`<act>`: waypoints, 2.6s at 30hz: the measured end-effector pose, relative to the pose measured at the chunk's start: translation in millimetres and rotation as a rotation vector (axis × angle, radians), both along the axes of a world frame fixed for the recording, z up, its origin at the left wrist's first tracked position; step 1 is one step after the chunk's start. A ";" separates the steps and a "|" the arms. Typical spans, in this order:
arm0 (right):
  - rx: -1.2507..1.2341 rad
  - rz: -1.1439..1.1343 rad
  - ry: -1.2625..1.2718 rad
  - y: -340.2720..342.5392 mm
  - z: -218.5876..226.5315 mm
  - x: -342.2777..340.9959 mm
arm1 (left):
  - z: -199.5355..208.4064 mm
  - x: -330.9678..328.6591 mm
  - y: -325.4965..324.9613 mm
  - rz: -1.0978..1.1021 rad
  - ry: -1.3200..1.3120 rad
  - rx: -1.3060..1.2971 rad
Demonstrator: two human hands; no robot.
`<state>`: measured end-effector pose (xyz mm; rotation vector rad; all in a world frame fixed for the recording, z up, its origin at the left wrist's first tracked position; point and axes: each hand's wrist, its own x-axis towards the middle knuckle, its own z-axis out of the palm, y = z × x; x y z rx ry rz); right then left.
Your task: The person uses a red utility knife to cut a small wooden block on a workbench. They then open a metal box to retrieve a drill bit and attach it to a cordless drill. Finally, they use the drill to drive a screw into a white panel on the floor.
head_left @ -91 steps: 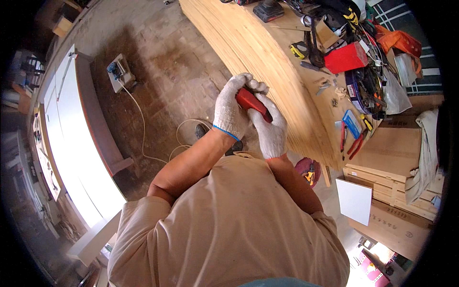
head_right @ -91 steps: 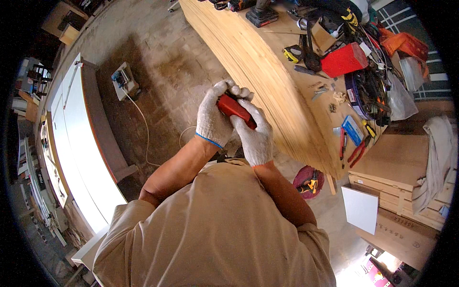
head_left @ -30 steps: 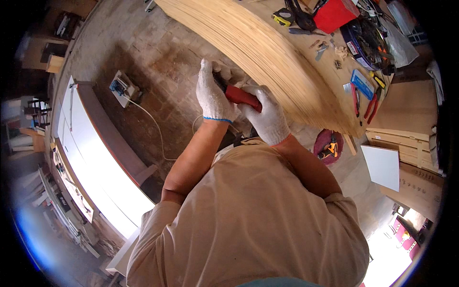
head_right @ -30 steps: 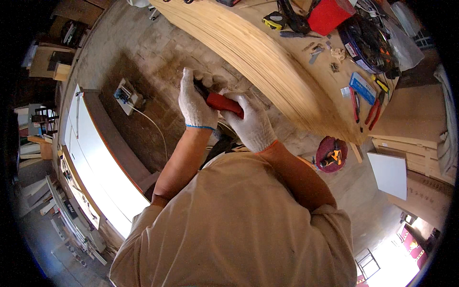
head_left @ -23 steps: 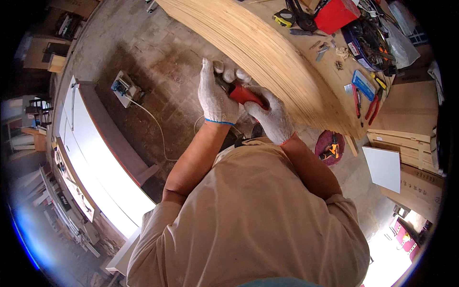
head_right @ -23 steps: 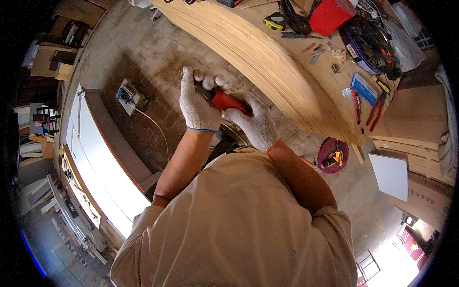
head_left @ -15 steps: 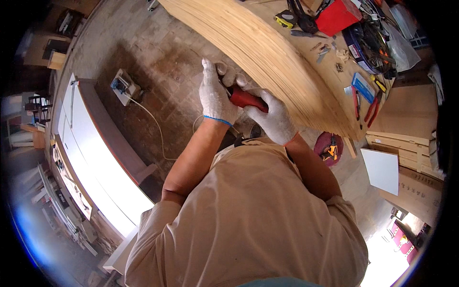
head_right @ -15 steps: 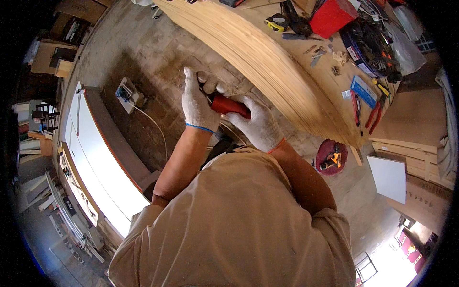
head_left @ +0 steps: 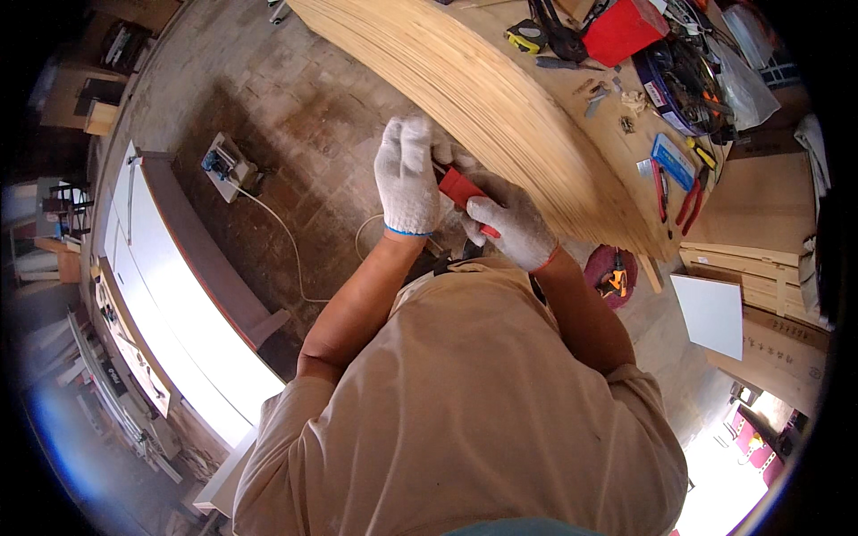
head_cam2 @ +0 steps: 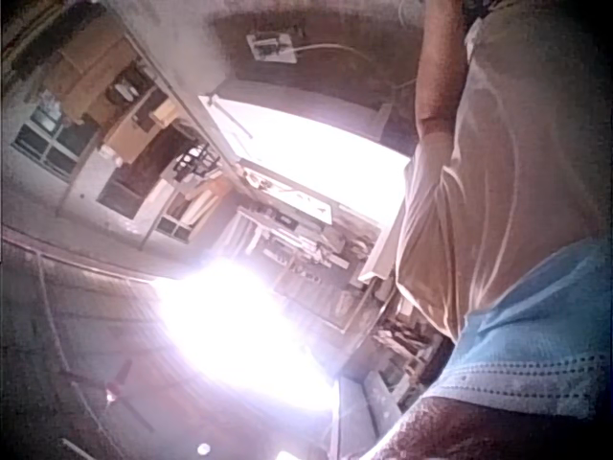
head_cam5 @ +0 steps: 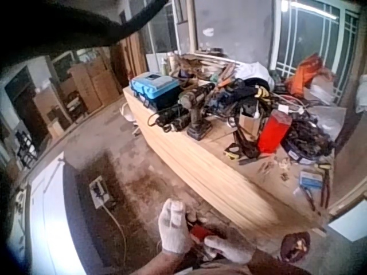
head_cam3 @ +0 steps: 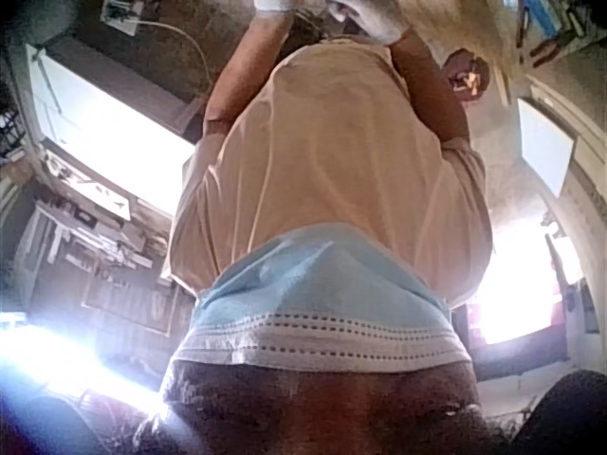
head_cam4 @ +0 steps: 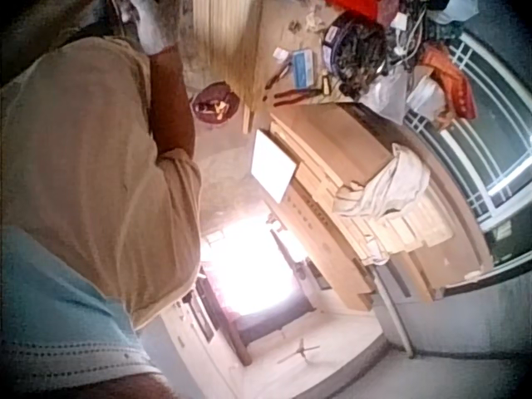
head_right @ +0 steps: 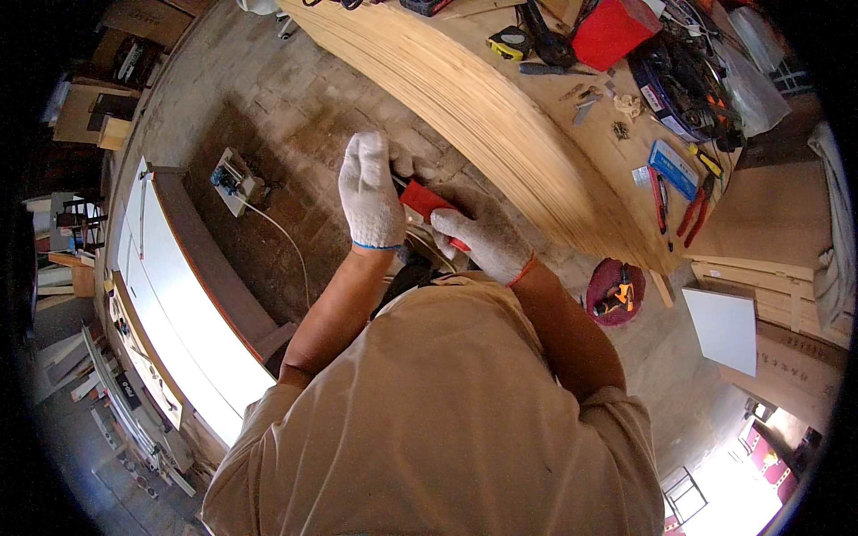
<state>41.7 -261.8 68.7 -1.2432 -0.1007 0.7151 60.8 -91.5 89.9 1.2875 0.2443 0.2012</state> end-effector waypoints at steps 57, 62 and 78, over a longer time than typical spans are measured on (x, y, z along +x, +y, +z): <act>-0.205 -0.802 -0.189 -69.4 103.5 100.7 | 16.3 96.0 -84.3 -0.759 -0.376 0.780; -0.979 -0.722 -0.786 -61.7 96.8 104.4 | 24.4 129.9 -74.3 -0.860 -0.393 0.927; -1.656 -0.560 -0.807 -98.8 84.9 119.7 | 32.2 189.3 -110.2 -0.878 -0.763 0.987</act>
